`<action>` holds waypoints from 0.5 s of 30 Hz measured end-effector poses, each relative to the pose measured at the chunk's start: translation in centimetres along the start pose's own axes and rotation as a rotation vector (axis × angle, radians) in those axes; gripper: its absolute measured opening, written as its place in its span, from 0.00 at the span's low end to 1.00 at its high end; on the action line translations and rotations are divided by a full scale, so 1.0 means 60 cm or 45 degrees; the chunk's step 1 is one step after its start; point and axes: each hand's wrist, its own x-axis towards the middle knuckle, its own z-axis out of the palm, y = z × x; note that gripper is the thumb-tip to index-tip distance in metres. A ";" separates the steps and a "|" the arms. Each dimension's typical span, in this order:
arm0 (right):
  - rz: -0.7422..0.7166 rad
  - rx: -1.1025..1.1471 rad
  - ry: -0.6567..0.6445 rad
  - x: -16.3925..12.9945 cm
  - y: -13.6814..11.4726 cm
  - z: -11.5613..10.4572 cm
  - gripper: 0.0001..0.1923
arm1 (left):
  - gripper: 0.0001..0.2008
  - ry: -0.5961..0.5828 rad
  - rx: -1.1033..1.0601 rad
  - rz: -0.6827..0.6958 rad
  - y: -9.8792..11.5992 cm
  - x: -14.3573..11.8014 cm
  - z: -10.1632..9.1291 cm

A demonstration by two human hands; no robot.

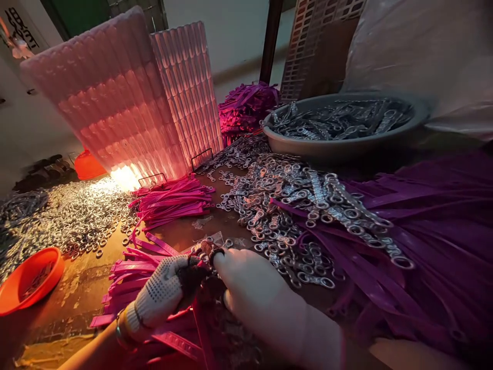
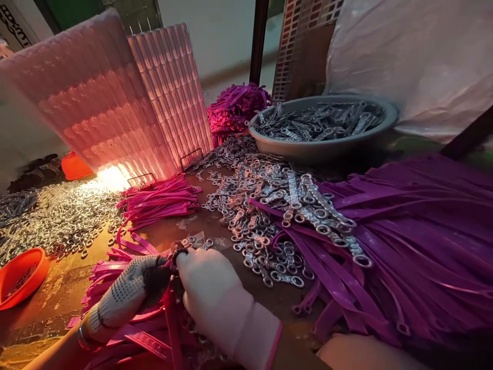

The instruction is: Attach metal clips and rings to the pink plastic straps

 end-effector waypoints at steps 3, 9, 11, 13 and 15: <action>-0.003 0.056 -0.032 -0.002 -0.002 0.012 0.14 | 0.14 -0.025 0.179 0.010 -0.008 -0.007 -0.006; -0.258 -0.096 0.038 -0.008 -0.018 0.044 0.07 | 0.12 -0.113 0.333 0.055 -0.012 -0.010 -0.017; -0.294 -0.119 0.011 -0.007 -0.019 0.044 0.06 | 0.14 -0.186 0.409 0.002 -0.002 -0.019 -0.033; -0.338 -0.120 -0.022 -0.003 -0.016 0.042 0.06 | 0.14 -0.281 0.481 -0.075 0.014 -0.034 -0.066; -0.311 -0.117 -0.042 0.002 -0.010 0.040 0.07 | 0.11 -0.331 0.558 -0.130 0.028 -0.049 -0.116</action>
